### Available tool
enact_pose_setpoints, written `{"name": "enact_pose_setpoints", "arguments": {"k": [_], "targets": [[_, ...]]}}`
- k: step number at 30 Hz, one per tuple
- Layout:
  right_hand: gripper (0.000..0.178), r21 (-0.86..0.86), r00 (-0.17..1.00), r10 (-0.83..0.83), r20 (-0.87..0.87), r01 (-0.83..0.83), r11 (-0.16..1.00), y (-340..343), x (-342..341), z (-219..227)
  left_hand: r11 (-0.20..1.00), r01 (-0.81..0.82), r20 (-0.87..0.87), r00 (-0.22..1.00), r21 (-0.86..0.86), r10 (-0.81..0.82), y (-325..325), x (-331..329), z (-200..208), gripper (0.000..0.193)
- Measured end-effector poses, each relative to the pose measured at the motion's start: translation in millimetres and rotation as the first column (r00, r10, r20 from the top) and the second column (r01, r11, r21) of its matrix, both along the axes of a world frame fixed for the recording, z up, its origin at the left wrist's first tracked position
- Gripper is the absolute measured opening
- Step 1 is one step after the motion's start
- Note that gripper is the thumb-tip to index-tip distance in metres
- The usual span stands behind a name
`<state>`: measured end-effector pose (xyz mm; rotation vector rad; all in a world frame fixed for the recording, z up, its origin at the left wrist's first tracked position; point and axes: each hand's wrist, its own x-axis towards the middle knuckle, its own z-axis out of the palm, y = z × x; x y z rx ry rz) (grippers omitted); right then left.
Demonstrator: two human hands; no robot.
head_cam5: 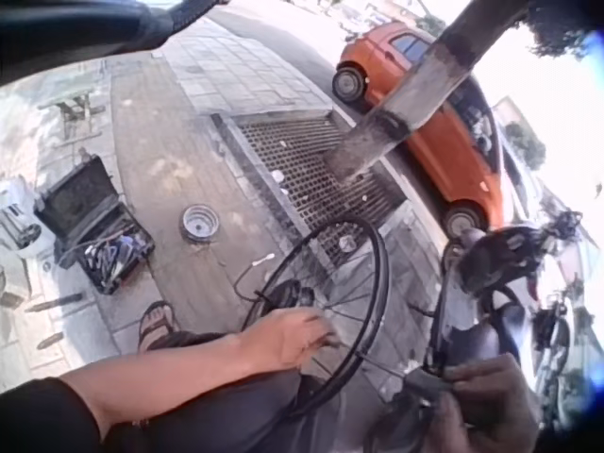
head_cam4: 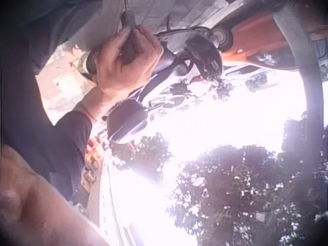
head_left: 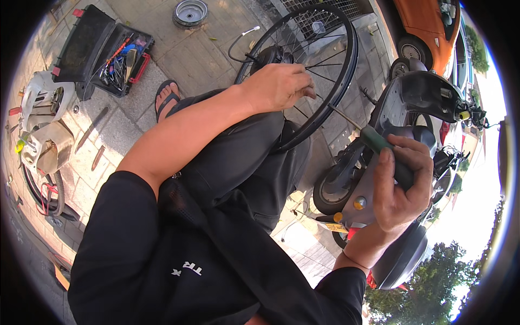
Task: The person sits on the ground and uses a screwdriver to adjust the spokes of a bicycle wheel. They then walk into a cluttered shop, retrieve a spoke from a box, and return outside to insert the spoke into the wheel hub.
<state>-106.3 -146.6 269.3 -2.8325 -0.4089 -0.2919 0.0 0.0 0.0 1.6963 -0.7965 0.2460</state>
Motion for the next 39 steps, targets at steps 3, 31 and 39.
{"name": "enact_pose_setpoints", "arguments": {"k": [3,31,39], "targets": [[0.013,-0.009,1.000,-0.004,0.013,0.004,1.000,-6,6,-1,0.999,-0.047,0.003,0.999,-0.020,0.047,-3,-1,-4,0.008],[0.013,0.024,1.000,-0.020,0.002,0.020,1.000,3,22,-5,0.989,-0.108,-0.012,0.994,0.106,0.110,7,-6,-9,0.006],[0.016,0.164,0.995,-0.095,-0.025,0.098,0.982,2,18,-7,0.992,-0.108,0.033,0.994,0.059,0.106,5,-5,-11,0.005]]}}
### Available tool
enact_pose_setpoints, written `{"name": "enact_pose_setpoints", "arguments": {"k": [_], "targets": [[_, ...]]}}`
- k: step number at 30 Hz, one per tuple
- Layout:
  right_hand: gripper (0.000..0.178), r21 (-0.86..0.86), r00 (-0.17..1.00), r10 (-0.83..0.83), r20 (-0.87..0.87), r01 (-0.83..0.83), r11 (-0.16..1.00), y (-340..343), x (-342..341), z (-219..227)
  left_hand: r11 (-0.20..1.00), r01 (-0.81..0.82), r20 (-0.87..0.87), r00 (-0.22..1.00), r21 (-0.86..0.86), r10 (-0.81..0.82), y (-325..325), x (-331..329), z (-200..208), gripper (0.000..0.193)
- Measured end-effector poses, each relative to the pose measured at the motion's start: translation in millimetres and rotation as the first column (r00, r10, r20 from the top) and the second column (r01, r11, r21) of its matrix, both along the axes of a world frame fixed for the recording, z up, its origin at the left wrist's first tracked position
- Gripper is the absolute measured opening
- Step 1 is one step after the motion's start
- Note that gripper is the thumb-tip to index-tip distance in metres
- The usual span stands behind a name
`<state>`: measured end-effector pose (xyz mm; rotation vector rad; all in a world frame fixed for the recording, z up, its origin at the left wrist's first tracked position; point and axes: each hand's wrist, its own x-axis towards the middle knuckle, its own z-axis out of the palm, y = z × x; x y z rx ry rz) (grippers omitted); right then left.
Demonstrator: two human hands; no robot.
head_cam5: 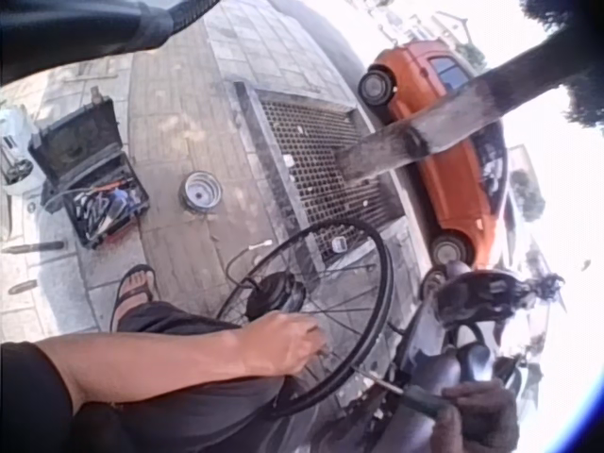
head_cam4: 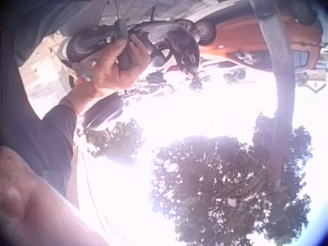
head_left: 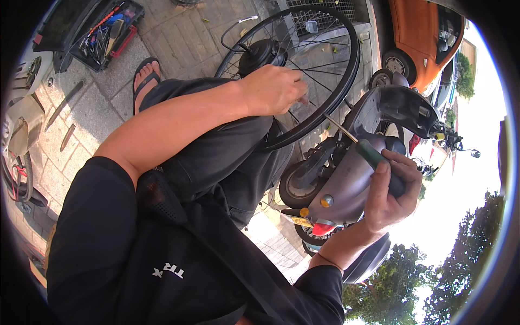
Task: The person sits on the ground and uses a screwdriver to adjust the spokes of a bicycle wheel. They then walk into a cluttered shop, retrieve a spoke from a box, and return outside to insert the spoke into the wheel hub.
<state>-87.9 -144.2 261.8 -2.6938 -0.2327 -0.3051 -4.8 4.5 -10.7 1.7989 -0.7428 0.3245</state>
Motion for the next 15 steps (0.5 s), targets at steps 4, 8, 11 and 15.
{"name": "enact_pose_setpoints", "arguments": {"k": [4,8,11,15], "targets": [[0.015,0.029,1.000,0.002,0.000,-0.002,1.000,-2.5,0.1,-1.4,1.000,-0.014,0.017,1.000,0.007,0.014,-0.8,0.0,-1.1,0.005],[0.015,0.002,1.000,0.000,0.008,0.000,1.000,-1.9,-0.7,-1.8,0.999,-0.023,0.023,0.999,0.022,0.023,-1.6,1.2,-2.7,0.008],[0.016,-0.037,0.999,0.039,0.018,-0.038,0.999,-9.2,-1.2,-2.5,1.000,-0.018,0.026,0.999,0.001,0.018,0.3,0.8,0.9,0.009],[0.024,0.059,0.996,-0.041,-0.080,0.045,0.997,-6.8,-7.9,2.0,1.000,-0.014,0.045,0.999,-0.022,0.015,-1.1,1.9,-0.3,0.008]]}}
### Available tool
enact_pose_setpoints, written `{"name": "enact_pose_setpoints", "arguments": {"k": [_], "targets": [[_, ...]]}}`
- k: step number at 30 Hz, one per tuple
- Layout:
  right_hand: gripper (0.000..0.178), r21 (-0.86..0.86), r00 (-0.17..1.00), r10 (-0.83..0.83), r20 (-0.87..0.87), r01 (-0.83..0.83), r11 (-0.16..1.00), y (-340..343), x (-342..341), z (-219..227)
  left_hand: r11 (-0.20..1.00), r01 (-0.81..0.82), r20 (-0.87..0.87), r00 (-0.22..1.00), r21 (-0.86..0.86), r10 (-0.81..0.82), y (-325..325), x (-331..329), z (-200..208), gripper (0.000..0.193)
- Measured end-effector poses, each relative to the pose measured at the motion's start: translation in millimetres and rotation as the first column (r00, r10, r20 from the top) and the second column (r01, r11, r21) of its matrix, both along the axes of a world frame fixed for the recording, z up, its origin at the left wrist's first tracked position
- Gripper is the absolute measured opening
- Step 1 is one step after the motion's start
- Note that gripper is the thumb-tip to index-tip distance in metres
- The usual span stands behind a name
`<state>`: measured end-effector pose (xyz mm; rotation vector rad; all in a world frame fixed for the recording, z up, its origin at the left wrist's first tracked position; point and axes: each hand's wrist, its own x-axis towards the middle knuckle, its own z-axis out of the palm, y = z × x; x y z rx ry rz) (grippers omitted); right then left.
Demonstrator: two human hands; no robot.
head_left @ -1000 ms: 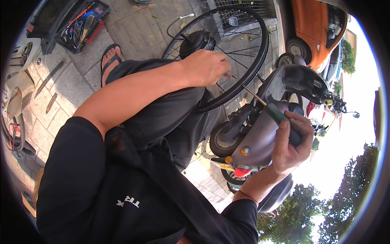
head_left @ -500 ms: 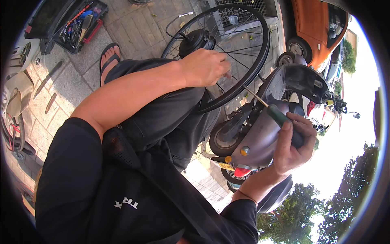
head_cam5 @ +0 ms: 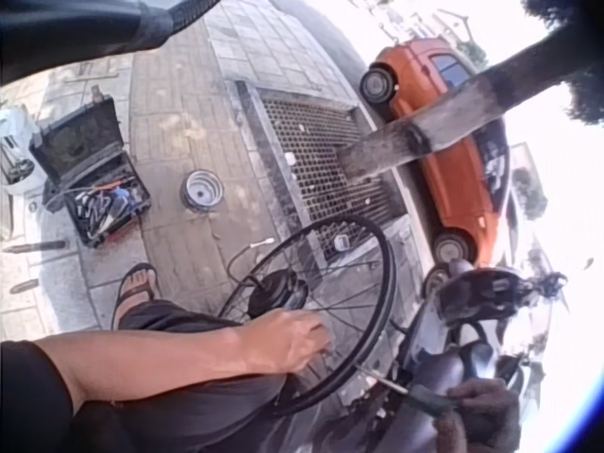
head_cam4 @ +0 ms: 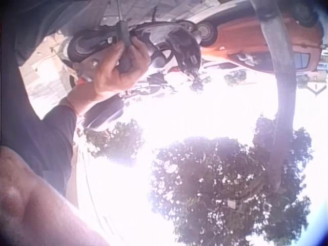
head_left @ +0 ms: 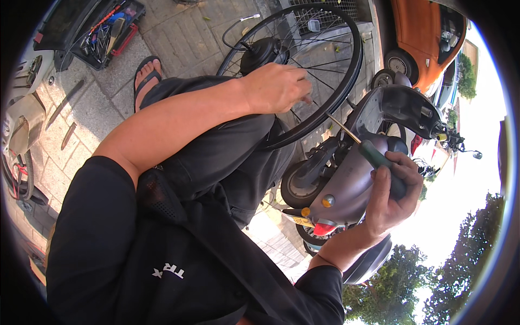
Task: The person sits on the ground and uses a screwdriver to adjust the spokes of a bicycle wheel. They then walk into a cluttered shop, retrieve a spoke from a box, and return outside to insert the spoke into the wheel hub.
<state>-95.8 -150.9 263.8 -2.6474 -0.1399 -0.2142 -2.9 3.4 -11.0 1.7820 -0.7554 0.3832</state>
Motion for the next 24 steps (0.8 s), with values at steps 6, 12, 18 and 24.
{"name": "enact_pose_setpoints", "arguments": {"k": [6,12,18,24], "targets": [[0.032,-0.191,0.994,0.104,0.035,-0.095,0.977,-8,-18,1,1.000,0.015,0.000,1.000,0.004,-0.015,0,0,-1,0.011],[0.040,-0.325,0.960,-0.269,0.078,0.279,0.904,2,-26,-5,0.999,0.011,-0.015,1.000,0.032,-0.011,-2,0,-3,0.015],[0.050,-0.271,0.996,-0.089,0.012,0.089,0.959,0,-22,9,1.000,-0.005,0.007,1.000,-0.025,0.005,-3,1,-1,0.011],[0.049,-0.237,0.962,-0.259,-0.089,0.233,0.943,-1,-28,9,0.999,0.008,0.016,1.000,-0.036,-0.007,-5,1,-3,0.010]]}}
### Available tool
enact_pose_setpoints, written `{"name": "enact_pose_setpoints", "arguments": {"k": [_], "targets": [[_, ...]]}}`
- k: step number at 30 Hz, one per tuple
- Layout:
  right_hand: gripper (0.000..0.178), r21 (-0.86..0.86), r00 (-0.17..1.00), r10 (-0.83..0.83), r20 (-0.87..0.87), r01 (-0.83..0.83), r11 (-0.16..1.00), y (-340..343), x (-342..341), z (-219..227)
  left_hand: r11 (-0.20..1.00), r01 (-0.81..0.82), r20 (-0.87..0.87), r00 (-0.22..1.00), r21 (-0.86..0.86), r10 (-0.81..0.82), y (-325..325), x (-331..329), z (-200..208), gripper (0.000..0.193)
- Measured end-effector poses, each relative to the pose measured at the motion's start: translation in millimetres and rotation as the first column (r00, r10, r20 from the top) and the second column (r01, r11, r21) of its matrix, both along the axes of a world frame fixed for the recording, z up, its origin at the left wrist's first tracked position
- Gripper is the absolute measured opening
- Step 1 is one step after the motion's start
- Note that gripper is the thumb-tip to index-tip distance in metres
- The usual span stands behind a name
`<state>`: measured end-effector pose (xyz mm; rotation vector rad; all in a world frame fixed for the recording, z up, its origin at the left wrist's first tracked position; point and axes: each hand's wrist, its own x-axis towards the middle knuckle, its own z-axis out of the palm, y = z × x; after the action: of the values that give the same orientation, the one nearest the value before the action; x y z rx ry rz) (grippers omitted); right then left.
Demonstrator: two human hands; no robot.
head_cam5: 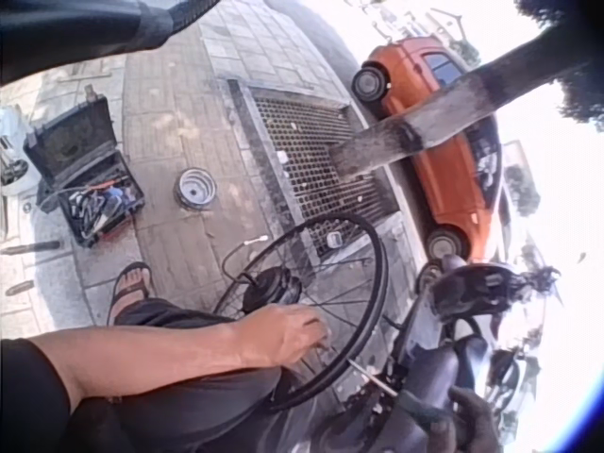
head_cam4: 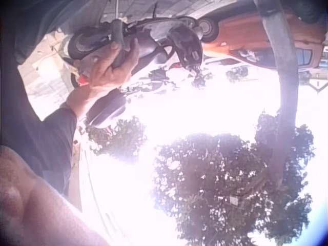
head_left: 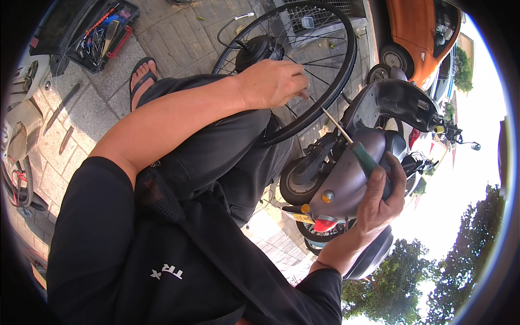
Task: The person sits on the ground and uses a screwdriver to adjust the spokes of a bicycle wheel. They then walk into a cluttered shop, retrieve a spoke from a box, and return outside to insert the spoke into the wheel hub.
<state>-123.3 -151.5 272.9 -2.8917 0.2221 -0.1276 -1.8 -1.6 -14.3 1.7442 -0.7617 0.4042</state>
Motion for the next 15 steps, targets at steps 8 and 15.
{"name": "enact_pose_setpoints", "arguments": {"k": [8,15], "targets": [[0.045,-0.002,0.997,-0.028,0.073,0.029,1.000,-5,4,0,1.000,0.018,0.010,1.000,-0.008,-0.018,-4,-1,1,0.010],[0.041,-0.007,0.928,0.299,0.224,-0.305,0.952,-6,15,-13,1.000,-0.014,0.000,1.000,0.003,0.014,1,1,-3,0.010]]}}
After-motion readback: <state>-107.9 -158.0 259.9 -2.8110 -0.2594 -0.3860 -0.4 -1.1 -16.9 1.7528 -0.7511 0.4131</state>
